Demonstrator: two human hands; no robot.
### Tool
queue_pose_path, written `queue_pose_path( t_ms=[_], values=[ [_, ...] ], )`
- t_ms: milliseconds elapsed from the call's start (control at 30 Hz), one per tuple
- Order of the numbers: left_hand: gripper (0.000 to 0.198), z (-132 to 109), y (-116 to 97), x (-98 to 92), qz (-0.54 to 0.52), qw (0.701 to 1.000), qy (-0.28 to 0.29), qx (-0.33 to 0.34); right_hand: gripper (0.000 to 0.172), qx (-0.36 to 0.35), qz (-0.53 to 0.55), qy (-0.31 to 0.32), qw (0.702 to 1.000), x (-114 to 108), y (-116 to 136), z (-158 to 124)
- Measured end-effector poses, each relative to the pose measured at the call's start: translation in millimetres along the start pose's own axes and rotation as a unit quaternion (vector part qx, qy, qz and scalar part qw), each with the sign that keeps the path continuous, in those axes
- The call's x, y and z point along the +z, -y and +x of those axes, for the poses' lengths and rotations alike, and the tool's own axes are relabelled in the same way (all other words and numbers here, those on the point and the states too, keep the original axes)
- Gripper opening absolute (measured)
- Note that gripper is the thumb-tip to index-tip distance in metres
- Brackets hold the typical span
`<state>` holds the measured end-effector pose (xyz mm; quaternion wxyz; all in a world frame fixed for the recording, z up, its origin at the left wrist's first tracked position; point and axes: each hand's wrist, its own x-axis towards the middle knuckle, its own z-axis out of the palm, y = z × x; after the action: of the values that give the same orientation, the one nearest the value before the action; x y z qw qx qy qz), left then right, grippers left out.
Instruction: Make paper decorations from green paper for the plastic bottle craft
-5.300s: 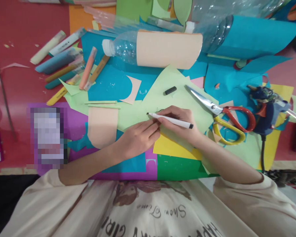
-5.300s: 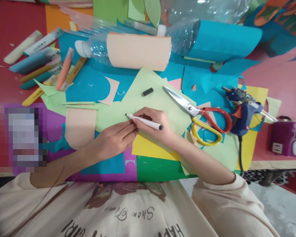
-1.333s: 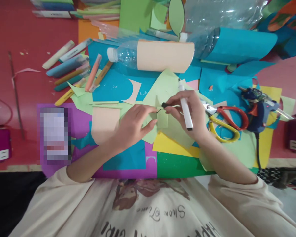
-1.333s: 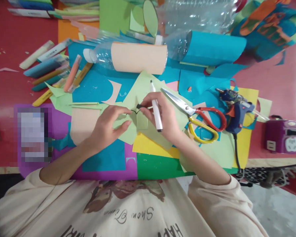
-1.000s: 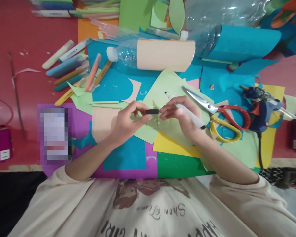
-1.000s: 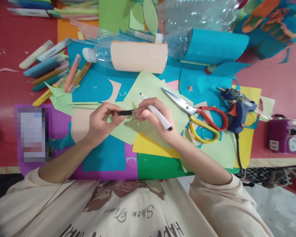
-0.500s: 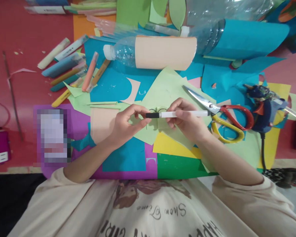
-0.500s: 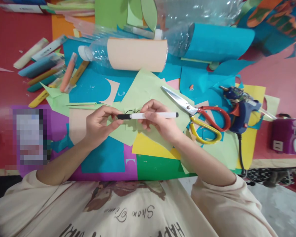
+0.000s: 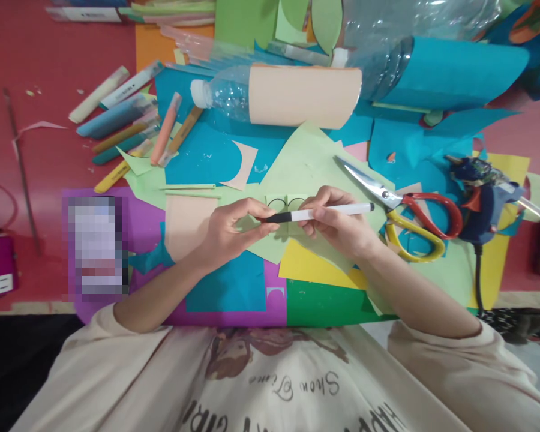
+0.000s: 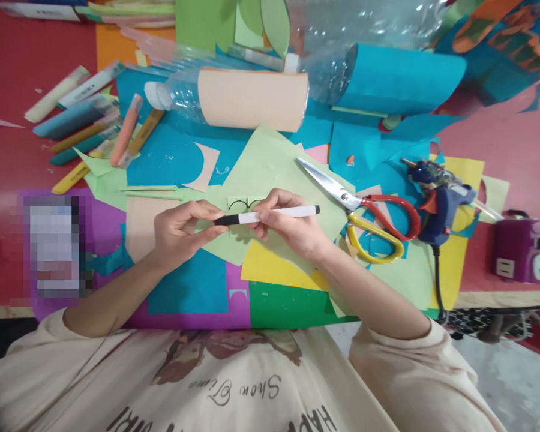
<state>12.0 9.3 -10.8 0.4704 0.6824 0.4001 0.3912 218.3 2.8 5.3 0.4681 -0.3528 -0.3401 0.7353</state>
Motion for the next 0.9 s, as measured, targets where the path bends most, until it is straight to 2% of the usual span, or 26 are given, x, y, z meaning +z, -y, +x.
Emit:
queue_pose_path(
  t_ms=[233, 333, 400, 433, 500, 567, 633, 700, 767, 833, 900],
  values=[
    [0.016, 3.2, -6.6, -0.9, 0.014, 1.000, 0.010, 0.013, 0.023, 0.011, -0.031, 0.000, 0.999, -0.7, 2.0, -2.2],
    [0.021, 9.5, -7.4, -7.0, 0.047, 0.998, -0.036, 0.011, 0.026, 0.010, -0.127, 0.011, 0.992, -4.2, 7.2, -3.3],
    [0.025, 16.3, -4.6, -14.3, 0.063, 0.992, -0.111, 0.003, 0.022, -0.030, -0.272, -0.028, 0.961, -7.4, 11.0, -2.6],
    [0.026, 20.0, -2.3, -18.5, 0.068, 0.984, -0.163, 0.008, 0.018, -0.064, -0.358, -0.055, 0.930, -9.1, 12.5, -1.9],
    [0.030, 26.6, 3.2, -26.7, 0.093, 0.968, -0.228, 0.035, 0.012, -0.128, -0.511, -0.089, 0.845, -12.1, 13.7, -0.3],
    [0.033, 30.2, 7.4, -32.1, 0.136, 0.956, -0.251, 0.059, 0.013, -0.149, -0.608, -0.078, 0.776, -14.0, 12.7, 0.5],
    [0.033, 29.8, 8.0, -33.0, 0.157, 0.949, -0.271, 0.039, 0.016, -0.137, -0.660, -0.054, 0.737, -14.5, 10.1, 0.3],
    [0.034, 26.7, 5.1, -30.1, 0.152, 0.950, -0.273, 0.027, 0.017, -0.125, -0.685, -0.043, 0.717, -14.2, 7.2, -0.6],
    [0.034, 22.7, 0.6, -25.7, 0.155, 0.951, -0.265, 0.027, 0.017, -0.121, -0.690, -0.039, 0.712, -13.8, 4.8, -1.3],
    [0.036, 19.3, -3.3, -21.9, 0.179, 0.950, -0.254, 0.028, 0.016, -0.119, -0.685, -0.038, 0.718, -13.7, 3.6, -1.5],
    [0.039, 17.0, -5.3, -19.4, 0.205, 0.947, -0.246, 0.030, 0.012, -0.116, -0.664, -0.034, 0.738, -13.8, 4.2, -0.9]
  ],
)
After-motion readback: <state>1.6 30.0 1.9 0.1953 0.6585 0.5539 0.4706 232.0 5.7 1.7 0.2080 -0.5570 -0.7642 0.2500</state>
